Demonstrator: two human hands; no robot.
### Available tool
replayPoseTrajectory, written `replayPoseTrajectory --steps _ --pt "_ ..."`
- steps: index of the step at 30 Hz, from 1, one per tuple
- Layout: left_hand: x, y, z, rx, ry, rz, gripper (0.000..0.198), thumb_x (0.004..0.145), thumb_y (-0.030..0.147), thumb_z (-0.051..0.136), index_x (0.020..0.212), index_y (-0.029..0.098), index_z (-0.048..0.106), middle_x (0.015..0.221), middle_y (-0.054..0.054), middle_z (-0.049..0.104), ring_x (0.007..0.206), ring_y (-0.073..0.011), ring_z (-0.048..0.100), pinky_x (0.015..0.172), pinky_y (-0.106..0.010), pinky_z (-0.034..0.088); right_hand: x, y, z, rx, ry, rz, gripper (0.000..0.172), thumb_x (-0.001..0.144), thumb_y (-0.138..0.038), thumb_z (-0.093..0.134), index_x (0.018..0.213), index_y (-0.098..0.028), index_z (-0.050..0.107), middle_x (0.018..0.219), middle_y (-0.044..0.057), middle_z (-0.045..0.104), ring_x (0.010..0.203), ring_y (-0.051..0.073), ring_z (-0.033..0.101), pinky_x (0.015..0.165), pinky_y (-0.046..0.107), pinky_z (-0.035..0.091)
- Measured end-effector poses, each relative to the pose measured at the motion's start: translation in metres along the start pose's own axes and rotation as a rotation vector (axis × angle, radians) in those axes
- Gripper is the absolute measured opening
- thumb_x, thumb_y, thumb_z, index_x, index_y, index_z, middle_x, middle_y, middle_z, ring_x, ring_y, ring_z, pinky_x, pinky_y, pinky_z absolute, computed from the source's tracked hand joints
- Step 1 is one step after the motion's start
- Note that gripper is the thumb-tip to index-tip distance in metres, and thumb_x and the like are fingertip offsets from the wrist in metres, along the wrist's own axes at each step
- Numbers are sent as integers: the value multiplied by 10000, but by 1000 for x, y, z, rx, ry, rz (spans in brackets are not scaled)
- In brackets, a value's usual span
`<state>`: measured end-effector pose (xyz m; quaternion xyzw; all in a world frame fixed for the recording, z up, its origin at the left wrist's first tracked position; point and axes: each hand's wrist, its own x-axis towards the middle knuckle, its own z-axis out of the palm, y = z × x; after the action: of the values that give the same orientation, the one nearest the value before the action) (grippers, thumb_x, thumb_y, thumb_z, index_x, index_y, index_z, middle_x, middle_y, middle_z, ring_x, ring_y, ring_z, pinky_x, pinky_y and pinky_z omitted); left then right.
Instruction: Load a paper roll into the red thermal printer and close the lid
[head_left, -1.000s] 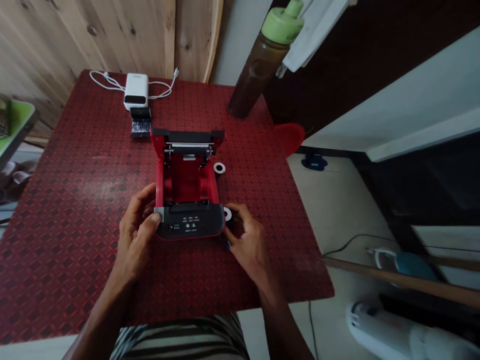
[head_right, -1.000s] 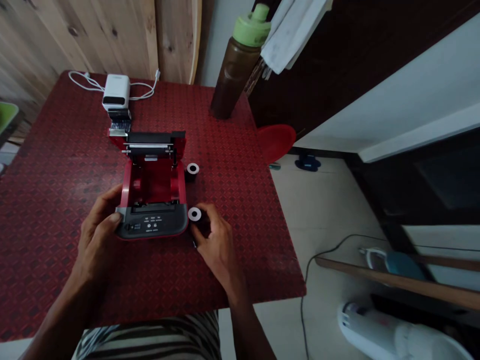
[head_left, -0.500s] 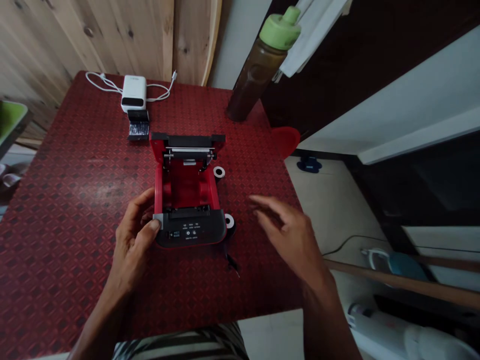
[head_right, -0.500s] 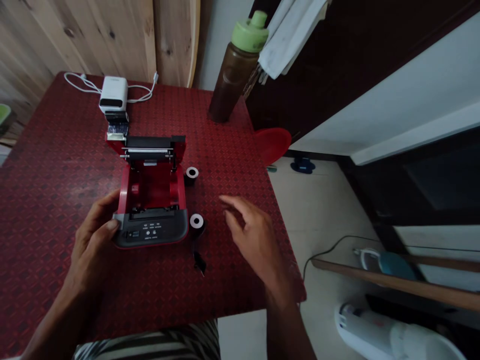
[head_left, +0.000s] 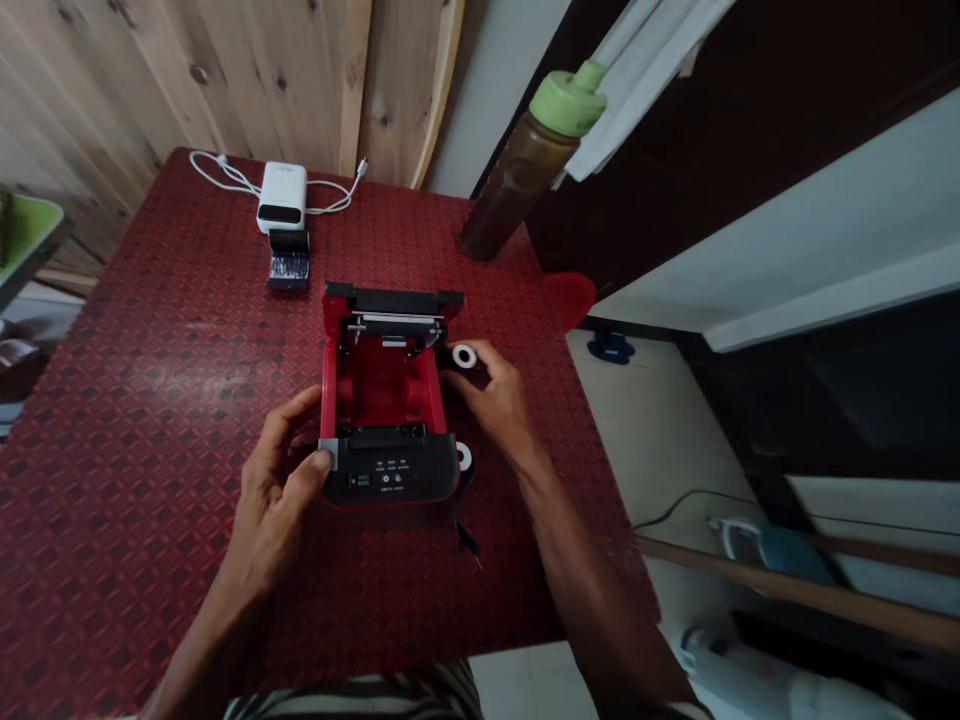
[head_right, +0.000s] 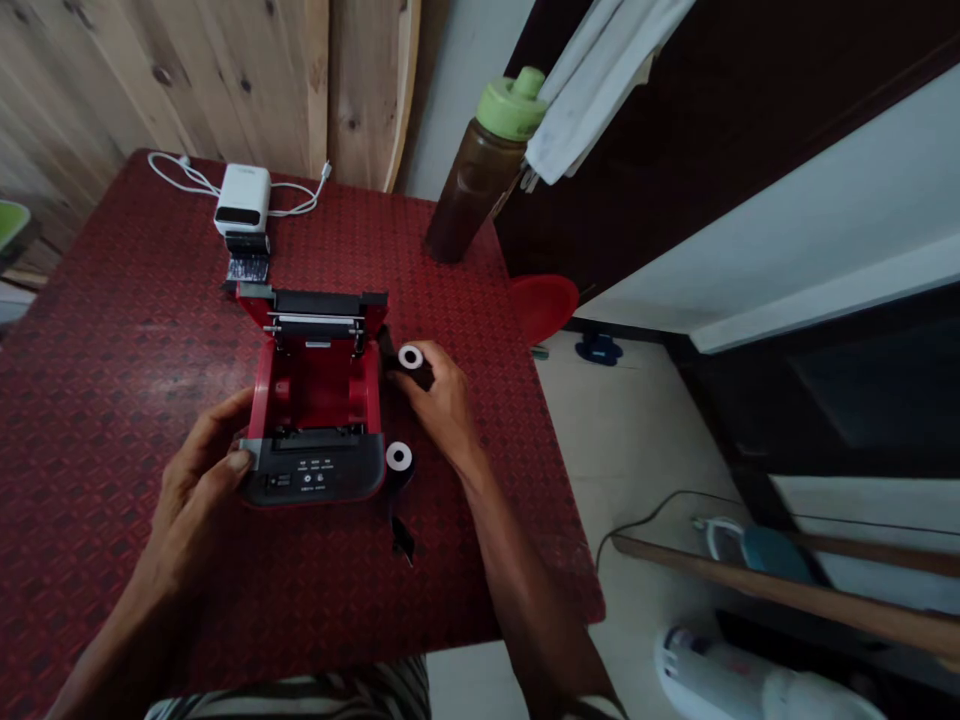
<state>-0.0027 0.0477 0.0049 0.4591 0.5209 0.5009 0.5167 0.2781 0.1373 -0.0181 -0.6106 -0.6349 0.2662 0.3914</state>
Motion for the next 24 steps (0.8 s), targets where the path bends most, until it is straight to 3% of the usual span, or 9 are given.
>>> replayPoseTrajectory --steps 6,10,13,15,18,21,24 --pt "-1 -3 -2 -10 -29 -16 571 1041 541 747 1563 319 690 1471 -82 787 1292 -351 765 973 -471 640 -29 -43 -55 63 8 20 343 932 -482 825 1192 -289 712 1062 16 766 918 224 739 805 366 627" --pt "-2 0 -1 -25 -39 -19 578 1045 537 739 1566 295 674 1473 -97 777 1312 -353 759 1032 -499 637 -47 -81 -74 200 -124 -45 389 954 -533 814 1269 -338 696 1029 8 726 830 228 709 713 371 626" --pt "-2 3 0 -55 -50 -38 593 1043 551 740 1559 269 663 1526 -123 749 1340 -356 751 1083 -520 628 -46 -105 -70 369 -305 -84 312 1040 -599 663 1200 -336 710 932 20 712 789 254 697 666 392 612" --pt "-3 3 0 -59 -51 -57 613 1043 562 739 1570 264 647 1531 -134 741 1334 -357 750 1077 -526 628 -42 -116 -60 457 -416 -29 334 1060 -614 600 1134 -308 712 903 32 713 790 258 691 680 399 604" --pt "-3 3 0 -40 -42 -72 620 1045 562 729 1582 265 636 1522 -135 731 1312 -352 745 1063 -528 624 -39 -122 -43 503 -511 84 392 996 -654 701 1134 -287 693 950 35 708 820 241 668 707 379 583" --pt "-3 4 1 -46 -49 -69 595 1043 536 721 1565 260 643 1525 -134 720 1334 -351 735 1111 -544 610 -39 -122 -32 417 -500 92 352 973 -525 807 1194 -312 634 972 -3 665 811 197 627 695 325 553" --pt "-4 4 0 -47 -50 -88 587 1039 513 711 1562 257 648 1533 -135 717 1395 -366 708 1173 -580 579 -36 -121 -27 248 -401 75 320 1008 -448 780 1214 -321 570 974 -19 649 819 187 635 700 315 557"
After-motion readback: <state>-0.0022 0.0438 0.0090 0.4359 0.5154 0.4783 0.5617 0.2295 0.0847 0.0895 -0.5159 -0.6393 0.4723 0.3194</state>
